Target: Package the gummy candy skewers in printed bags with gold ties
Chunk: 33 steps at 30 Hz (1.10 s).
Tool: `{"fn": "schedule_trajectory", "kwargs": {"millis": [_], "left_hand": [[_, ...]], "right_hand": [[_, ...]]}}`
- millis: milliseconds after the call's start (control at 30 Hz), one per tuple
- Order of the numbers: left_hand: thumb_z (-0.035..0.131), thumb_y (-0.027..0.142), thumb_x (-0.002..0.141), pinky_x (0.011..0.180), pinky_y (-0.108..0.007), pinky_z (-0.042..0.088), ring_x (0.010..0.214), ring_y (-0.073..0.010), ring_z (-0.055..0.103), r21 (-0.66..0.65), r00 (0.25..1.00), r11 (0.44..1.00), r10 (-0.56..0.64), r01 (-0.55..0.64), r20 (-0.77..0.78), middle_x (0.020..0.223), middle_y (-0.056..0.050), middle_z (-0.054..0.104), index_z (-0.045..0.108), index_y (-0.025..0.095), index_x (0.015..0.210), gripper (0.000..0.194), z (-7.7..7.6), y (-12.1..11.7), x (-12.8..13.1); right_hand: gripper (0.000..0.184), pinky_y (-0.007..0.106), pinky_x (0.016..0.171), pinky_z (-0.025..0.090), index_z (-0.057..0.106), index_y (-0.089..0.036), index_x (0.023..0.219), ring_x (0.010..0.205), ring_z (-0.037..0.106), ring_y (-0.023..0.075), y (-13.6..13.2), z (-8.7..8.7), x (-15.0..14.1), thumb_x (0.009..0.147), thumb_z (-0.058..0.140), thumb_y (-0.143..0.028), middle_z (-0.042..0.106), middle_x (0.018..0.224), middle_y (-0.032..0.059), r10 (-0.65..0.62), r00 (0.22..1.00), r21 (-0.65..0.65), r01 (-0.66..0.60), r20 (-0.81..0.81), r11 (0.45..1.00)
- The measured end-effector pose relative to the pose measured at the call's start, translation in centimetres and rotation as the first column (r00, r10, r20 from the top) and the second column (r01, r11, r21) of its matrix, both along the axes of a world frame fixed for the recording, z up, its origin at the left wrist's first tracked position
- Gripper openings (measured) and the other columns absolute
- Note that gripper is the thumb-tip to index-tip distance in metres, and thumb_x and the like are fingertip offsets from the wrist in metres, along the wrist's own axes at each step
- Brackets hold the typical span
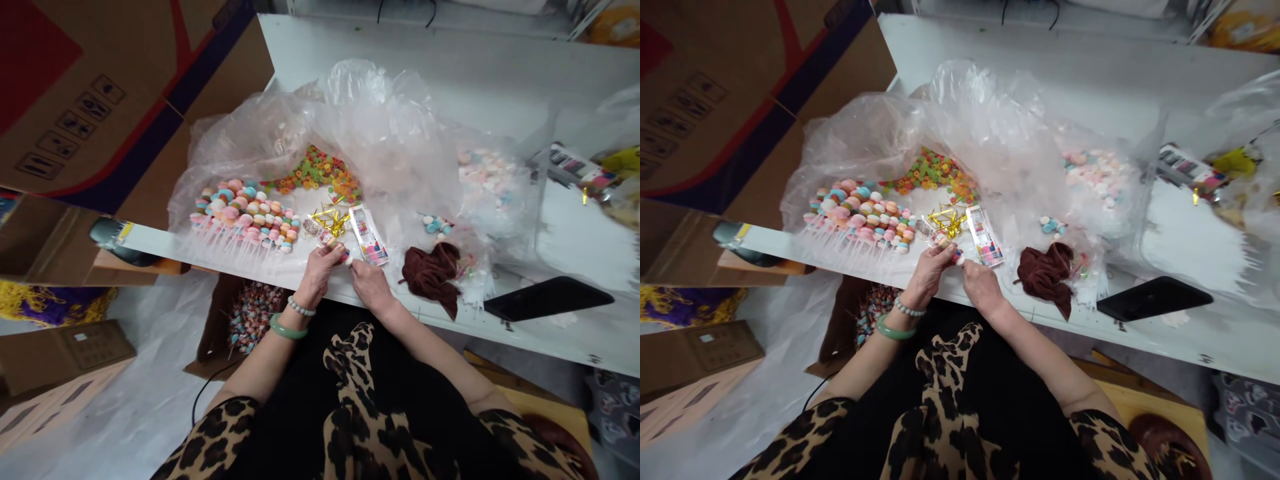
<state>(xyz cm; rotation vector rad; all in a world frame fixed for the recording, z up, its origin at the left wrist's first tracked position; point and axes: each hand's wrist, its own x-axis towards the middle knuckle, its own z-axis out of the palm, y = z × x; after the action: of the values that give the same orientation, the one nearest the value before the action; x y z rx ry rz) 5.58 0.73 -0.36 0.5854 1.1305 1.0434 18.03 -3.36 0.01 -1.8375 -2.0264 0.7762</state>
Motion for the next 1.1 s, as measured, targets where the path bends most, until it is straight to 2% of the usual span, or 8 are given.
{"fn": "schedule_trajectory", "kwargs": {"millis": [167,333,433,533,633,833,967,1100], "left_hand": [[0.085,0.033,0.059,0.065,-0.023,0.045,0.063,-0.0094,0.055,0.066,0.998,0.996,0.063,-0.064,0.006,0.068,0.001,0.065,0.067,0.013,0.072,0.03,0.4,0.0,0.7],[0.086,0.039,0.06,0.068,-0.027,0.049,0.067,-0.0132,0.063,-0.065,0.988,0.998,0.024,-0.014,0.15,0.075,-0.004,0.068,0.065,0.012,0.075,0.037,0.8,0.7,-0.8],[0.084,0.045,0.062,0.071,-0.03,0.052,0.074,-0.0171,0.067,-0.113,0.98,0.994,0.024,-0.002,0.196,0.081,-0.007,0.07,0.066,0.013,0.08,0.041,0.6,0.9,-1.5],[0.083,0.047,0.063,0.072,-0.03,0.053,0.076,-0.0181,0.068,-0.107,0.983,0.994,0.032,-0.013,0.181,0.081,-0.007,0.07,0.066,0.013,0.081,0.042,0.4,0.9,-1.6],[0.083,0.048,0.063,0.072,-0.031,0.053,0.077,-0.0184,0.069,-0.048,0.983,0.999,0.018,-0.009,0.182,0.082,-0.006,0.07,0.066,0.012,0.083,0.045,0.1,0.6,-1.2],[0.081,0.052,0.065,0.073,-0.031,0.052,0.071,-0.0165,0.068,-0.054,0.987,0.996,0.075,-0.067,0.144,0.079,-0.005,0.07,0.067,0.011,0.085,0.047,-0.2,-0.4,-0.2],[0.08,0.052,0.067,0.066,-0.027,0.051,0.066,-0.0133,0.065,-0.086,0.988,0.995,0.066,-0.054,0.142,0.079,-0.006,0.07,0.067,0.012,0.084,0.045,-0.1,0.0,-0.4],[0.077,0.047,0.072,0.066,-0.028,0.053,0.072,-0.0166,0.067,-0.093,0.976,0.991,0.109,-0.093,0.188,0.079,-0.004,0.07,0.065,0.016,0.085,0.035,0.3,1.7,-1.7]], "right_hand": [[0.032,0.029,0.068,0.041,0.065,-0.012,0.101,0.077,0.064,0.0217,0.7,0.4,-0.5,0.096,0.034,-0.015,0.07,0.088,0.0131,0.045,0.993,0.016,-0.047,0.107,0.999],[0.027,0.028,0.079,0.044,0.066,-0.018,0.104,0.087,0.064,0.0196,0.2,0.0,0.6,0.095,0.041,-0.023,0.071,0.094,0.0087,0.007,0.978,0.148,0.024,-0.21,0.989],[0.021,0.028,0.071,0.044,0.067,-0.02,0.088,0.07,0.06,0.0167,0.0,-0.2,1.2,0.089,0.048,-0.026,0.066,0.071,0.0028,-0.119,0.916,0.041,0.145,-0.382,0.989],[0.017,0.024,0.053,0.037,0.065,-0.02,0.077,0.049,0.047,0.0116,0.3,-0.1,1.2,0.082,0.054,-0.032,0.051,0.052,-0.0036,-0.3,0.721,-0.251,0.179,-0.625,0.951],[0.019,0.02,0.039,0.019,0.061,-0.018,0.074,0.037,0.028,0.006,0.8,0.3,0.5,0.074,0.061,-0.037,0.039,0.044,-0.0085,-0.538,0.424,-0.563,0.076,-0.729,0.823],[0.022,0.018,0.034,0.009,0.054,-0.018,0.071,0.031,0.019,0.002,1.3,1.0,-1.7,0.064,0.068,-0.034,0.036,0.041,-0.012,-0.736,0.118,-0.746,-0.102,-0.666,0.658],[0.022,0.018,0.034,0.009,0.054,-0.018,0.07,0.033,0.02,0.0024,1.3,0.9,-2.1,0.063,0.067,-0.035,0.035,0.041,-0.0116,-0.71,0.098,-0.706,0.076,-0.698,0.704],[0.023,0.019,0.036,0.011,0.057,-0.018,0.069,0.036,0.022,0.0034,1.2,0.4,-1.4,0.063,0.067,-0.038,0.032,0.042,-0.0111,-0.626,0.213,-0.615,0.124,-0.75,0.779]]}}
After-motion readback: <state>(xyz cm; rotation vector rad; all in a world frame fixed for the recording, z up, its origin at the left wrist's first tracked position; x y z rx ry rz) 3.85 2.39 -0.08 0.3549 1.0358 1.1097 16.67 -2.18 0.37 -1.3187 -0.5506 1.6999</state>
